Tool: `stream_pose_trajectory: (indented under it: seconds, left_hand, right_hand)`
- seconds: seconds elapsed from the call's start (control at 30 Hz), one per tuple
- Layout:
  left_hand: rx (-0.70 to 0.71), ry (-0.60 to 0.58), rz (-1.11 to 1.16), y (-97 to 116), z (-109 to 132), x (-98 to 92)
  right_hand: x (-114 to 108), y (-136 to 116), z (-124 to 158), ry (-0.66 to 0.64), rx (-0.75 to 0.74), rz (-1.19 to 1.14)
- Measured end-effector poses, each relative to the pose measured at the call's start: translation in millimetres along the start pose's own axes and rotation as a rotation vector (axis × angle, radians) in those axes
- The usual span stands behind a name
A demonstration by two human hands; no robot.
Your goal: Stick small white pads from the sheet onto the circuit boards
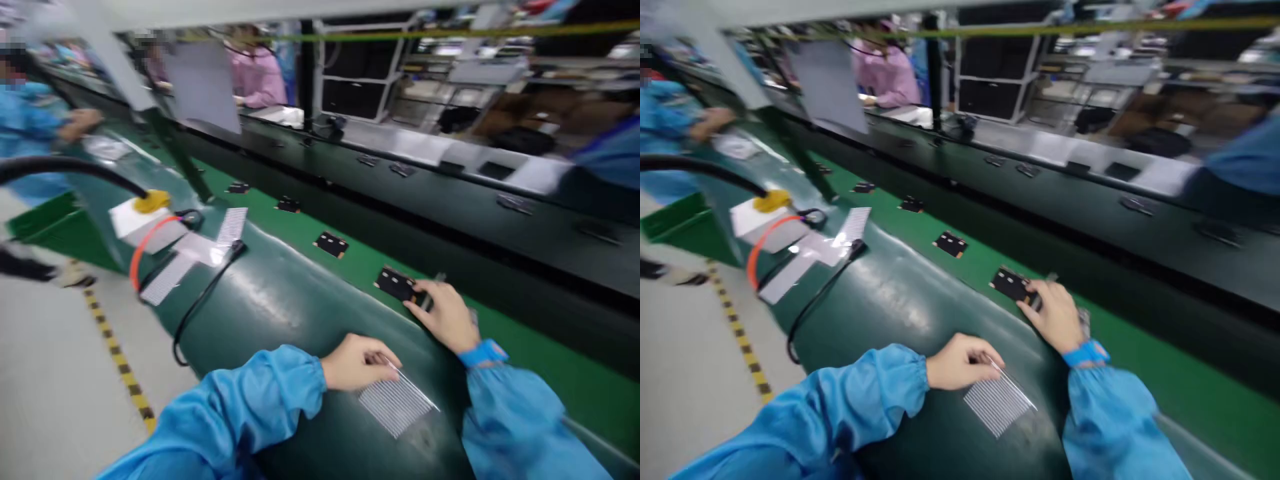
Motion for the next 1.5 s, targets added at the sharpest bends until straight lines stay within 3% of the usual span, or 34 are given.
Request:
stream_pose_trajectory:
  seconds: [0.1, 0.17, 0.3, 0.4, 0.53, 0.63, 0.73, 0.83, 0.97, 1.07, 1.17, 1.3, 1.5]
  left_hand:
    - [0.007, 0.018, -0.04, 2.5, 6.6, -0.2]
    - [0.002, 0.005, -0.049, 1.6, 9.1, -2.5]
    - [0.003, -0.007, -0.077, -3.0, 13.7, -6.1]
    - [0.027, 0.004, -0.098, -2.9, 18.8, -7.4]
    - [0.048, 0.023, -0.144, 2.1, 24.7, -10.8]
    - [0.068, 0.041, -0.183, 7.0, 24.9, -11.9]
    - [0.089, 0.084, -0.228, 13.8, 16.2, -8.0]
    - [0.123, 0.059, -0.295, 21.6, -7.7, 4.4]
    - [0.155, -0.025, -0.35, 24.3, -52.9, 24.6]
    - [0.166, -0.011, -0.347, 20.8, -74.8, 31.6]
    - [0.171, -0.003, -0.367, 17.5, -77.9, 32.5]
    - [0.178, -0.013, -0.415, 20.1, -70.8, 32.4]
    - [0.202, -0.032, -0.449, 28.7, -69.9, 35.9]
  right_hand:
    - [-37.0, -14.3, 0.8, 0.119, 0.053, -0.118]
    - [-49.7, -25.2, -8.6, 0.173, 0.034, -0.149]
    - [-33.5, -46.3, -40.6, 0.034, -0.021, -0.181]
    - [-30.1, -48.5, -43.9, 0.104, -0.052, -0.413]
    - [-49.4, -24.9, 7.8, 0.182, 0.114, -0.836]
    - [-58.2, -9.8, 67.4, 0.191, 0.292, -0.943]
    - [-54.1, -1.1, 114.8, 0.274, 0.378, -1.086]
    - [-45.0, 2.6, 140.7, 0.307, 0.429, -1.32]
    - [-50.1, 3.7, 156.2, 0.397, 0.481, -1.396]
    - [-55.8, 0.5, 160.9, 0.508, 0.505, -1.349]
    - [-49.8, -9.9, 157.7, 0.521, 0.506, -1.398]
    - [-39.9, -29.2, 146.2, 0.397, 0.471, -1.47]
    - [-51.7, -41.0, 130.3, 0.397, 0.451, -1.255]
Point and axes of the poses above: each hand's wrist, its own z-axis away from the middle knuckle, its own x-axis out of the palm, y = z × x, the point moved 4 cm from there along -z, towards the middle knuckle, and after that the axes turned 11 degrees about -y, right-handed, at the moved point
